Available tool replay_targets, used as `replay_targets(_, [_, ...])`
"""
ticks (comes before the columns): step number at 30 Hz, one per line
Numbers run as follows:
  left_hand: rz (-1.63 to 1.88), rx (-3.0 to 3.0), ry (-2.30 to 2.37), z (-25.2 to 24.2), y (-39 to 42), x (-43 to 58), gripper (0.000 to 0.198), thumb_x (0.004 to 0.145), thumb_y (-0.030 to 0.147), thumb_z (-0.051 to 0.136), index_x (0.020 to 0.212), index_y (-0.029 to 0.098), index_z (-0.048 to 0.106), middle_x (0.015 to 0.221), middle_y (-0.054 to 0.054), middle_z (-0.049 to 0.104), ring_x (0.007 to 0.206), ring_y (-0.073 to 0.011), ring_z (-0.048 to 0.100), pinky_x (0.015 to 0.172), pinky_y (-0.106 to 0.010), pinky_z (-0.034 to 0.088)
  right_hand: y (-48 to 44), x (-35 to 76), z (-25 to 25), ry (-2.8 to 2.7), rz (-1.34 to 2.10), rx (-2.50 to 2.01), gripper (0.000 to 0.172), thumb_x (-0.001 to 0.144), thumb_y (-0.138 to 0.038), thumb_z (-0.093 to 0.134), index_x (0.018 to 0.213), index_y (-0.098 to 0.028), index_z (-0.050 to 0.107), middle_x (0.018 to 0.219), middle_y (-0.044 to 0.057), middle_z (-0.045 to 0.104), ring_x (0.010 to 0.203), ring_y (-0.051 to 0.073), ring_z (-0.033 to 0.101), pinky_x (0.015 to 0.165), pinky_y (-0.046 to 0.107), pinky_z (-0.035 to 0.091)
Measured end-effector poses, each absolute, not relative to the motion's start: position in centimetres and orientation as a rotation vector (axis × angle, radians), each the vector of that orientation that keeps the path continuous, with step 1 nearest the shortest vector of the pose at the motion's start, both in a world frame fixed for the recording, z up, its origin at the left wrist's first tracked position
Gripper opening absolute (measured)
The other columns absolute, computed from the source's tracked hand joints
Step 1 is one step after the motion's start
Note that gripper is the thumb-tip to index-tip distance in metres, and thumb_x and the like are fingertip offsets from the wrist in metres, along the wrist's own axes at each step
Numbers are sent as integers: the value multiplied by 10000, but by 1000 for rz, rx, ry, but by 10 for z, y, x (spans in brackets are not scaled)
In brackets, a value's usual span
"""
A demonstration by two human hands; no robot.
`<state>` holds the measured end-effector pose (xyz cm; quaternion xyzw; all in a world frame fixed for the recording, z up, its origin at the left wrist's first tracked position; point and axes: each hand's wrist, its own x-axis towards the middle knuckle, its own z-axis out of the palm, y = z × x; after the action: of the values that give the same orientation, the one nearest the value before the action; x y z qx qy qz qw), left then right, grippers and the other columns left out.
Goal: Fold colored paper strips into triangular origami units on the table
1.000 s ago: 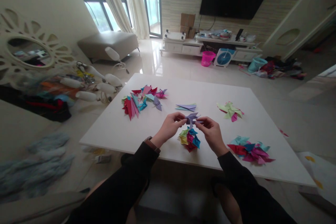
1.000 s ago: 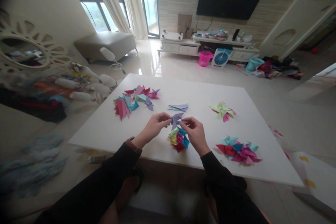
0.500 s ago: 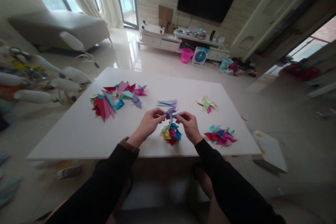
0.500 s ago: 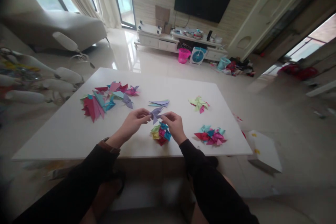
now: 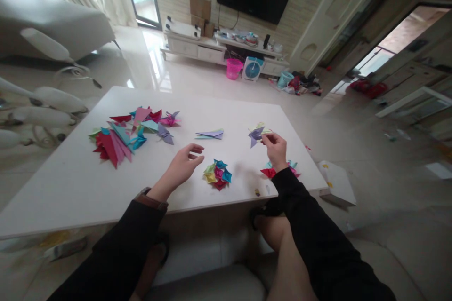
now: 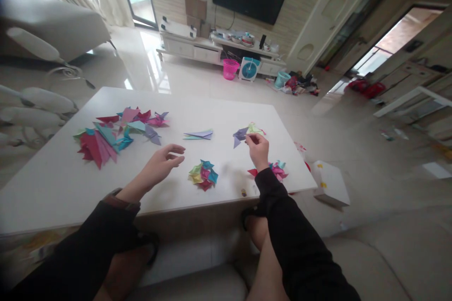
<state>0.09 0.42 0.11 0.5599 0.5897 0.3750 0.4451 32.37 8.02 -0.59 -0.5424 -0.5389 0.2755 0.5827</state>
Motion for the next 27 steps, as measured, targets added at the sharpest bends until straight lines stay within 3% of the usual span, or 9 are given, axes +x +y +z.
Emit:
replay_targets(9, [889, 1409, 1456, 9, 7, 16, 372, 718, 401, 617, 1013, 177, 658, 1094, -98, 703, 859, -234, 665, 743, -377, 531, 55, 475, -2, -913, 226, -1411, 224, 652, -319, 759, 781, -153, 684, 655, 1, 662, 592, 154, 643, 618, 306, 553])
replay_targets(19, [880, 1457, 1405, 18, 0, 28, 379, 698, 407, 605, 998, 179, 653, 1080, -103, 702, 860, -241, 665, 736, -374, 535, -3, 588, -27, -1002, 374, -1811, 273, 564, -347, 809, 716, -151, 694, 632, 34, 686, 613, 185, 676, 627, 301, 578])
replay_targets(27, [879, 1499, 1440, 11, -2, 14, 385, 719, 430, 591, 1007, 181, 650, 1074, -103, 710, 829, -232, 664, 727, -359, 520, 1, 611, -56, -958, 523, -1988, 198, 576, -230, 793, 611, -161, 610, 526, 55, 657, 520, 194, 660, 539, 297, 577])
